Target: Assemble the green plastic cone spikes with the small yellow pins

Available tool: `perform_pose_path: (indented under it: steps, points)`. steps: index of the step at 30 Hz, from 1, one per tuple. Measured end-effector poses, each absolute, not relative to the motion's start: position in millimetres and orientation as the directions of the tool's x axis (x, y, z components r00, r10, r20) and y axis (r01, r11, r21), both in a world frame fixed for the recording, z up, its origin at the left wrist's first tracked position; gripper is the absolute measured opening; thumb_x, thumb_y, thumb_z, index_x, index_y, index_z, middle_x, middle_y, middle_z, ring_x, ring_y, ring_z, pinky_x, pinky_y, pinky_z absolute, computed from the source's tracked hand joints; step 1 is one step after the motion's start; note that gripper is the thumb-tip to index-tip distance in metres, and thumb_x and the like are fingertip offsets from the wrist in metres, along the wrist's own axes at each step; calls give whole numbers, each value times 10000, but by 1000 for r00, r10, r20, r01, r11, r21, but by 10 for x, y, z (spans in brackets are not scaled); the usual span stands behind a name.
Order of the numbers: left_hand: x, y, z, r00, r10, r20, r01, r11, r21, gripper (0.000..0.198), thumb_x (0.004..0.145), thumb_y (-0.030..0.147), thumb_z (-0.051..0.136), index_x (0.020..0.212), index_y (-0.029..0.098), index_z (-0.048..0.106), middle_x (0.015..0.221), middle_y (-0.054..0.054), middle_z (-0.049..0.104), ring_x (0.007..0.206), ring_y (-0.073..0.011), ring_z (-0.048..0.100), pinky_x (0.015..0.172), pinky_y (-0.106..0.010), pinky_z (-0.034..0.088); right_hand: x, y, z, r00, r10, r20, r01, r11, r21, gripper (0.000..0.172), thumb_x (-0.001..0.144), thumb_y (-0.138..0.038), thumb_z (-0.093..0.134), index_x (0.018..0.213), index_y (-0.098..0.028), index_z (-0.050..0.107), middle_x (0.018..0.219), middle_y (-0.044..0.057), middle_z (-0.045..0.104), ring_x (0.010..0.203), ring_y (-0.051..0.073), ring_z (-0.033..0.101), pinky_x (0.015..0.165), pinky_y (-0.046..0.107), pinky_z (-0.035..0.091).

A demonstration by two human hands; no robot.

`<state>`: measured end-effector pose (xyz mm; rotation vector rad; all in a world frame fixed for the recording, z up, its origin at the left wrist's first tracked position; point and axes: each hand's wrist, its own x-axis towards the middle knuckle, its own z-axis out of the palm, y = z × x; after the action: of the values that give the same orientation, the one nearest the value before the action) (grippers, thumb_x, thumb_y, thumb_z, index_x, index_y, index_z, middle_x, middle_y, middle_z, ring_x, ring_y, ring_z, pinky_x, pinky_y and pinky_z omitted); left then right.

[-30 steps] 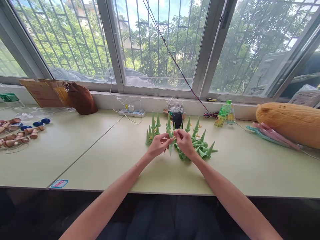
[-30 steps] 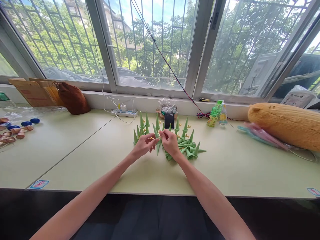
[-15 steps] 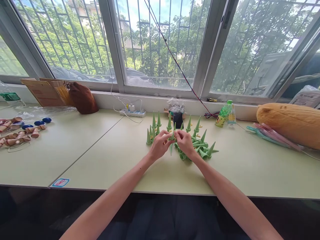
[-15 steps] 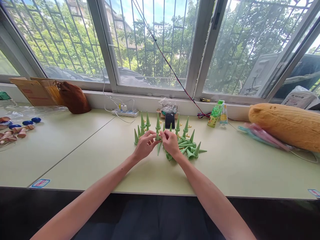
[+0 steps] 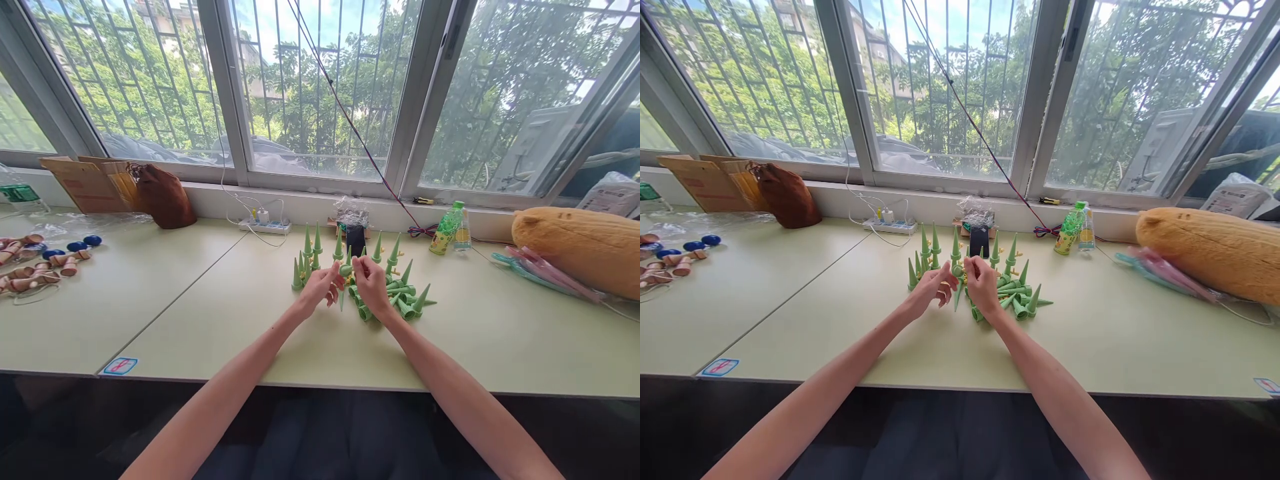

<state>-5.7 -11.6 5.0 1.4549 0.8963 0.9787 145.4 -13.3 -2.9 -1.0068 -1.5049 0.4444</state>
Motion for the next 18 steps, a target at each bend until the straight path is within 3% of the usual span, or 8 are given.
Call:
perform_pose_path:
  steps: [4, 9, 18]
  points:
    - [-69, -112, 32, 489, 872, -29, -3, 36, 999, 660, 779, 739, 487, 709, 96, 619, 672, -78, 599, 455, -94, 505, 386, -215, 351, 1444, -144, -34, 3, 799, 601, 349, 562, -750, 406, 935, -515, 420, 687, -198, 466, 571, -41, 378, 524, 105, 316, 519, 247, 284]
    - [-77, -94, 12, 521, 853, -19, -72, 66, 995, 597, 765, 696, 562, 713, 104, 627, 637, -54, 574, 445, -83, 471, 391, -224, 333, 1453, -158, -20, -6, 800, 600, 347, 565, -749, 392, 933, -494, 425, 685, -194, 475, 576, -37, 392, 539, 105, 328, 527, 240, 291]
    - [-98, -73, -17, 448, 884, 132, -20, -137, 990, 466, 752, 575, 673, 709, 127, 553, 625, -14, 548, 464, -78, 496, 416, -219, 353, 1481, -116, -28, -42, 805, 592, 344, 568, -748, 390, 924, -485, 450, 672, -189, 479, 601, -27, 419, 548, 104, 326, 526, 245, 276]
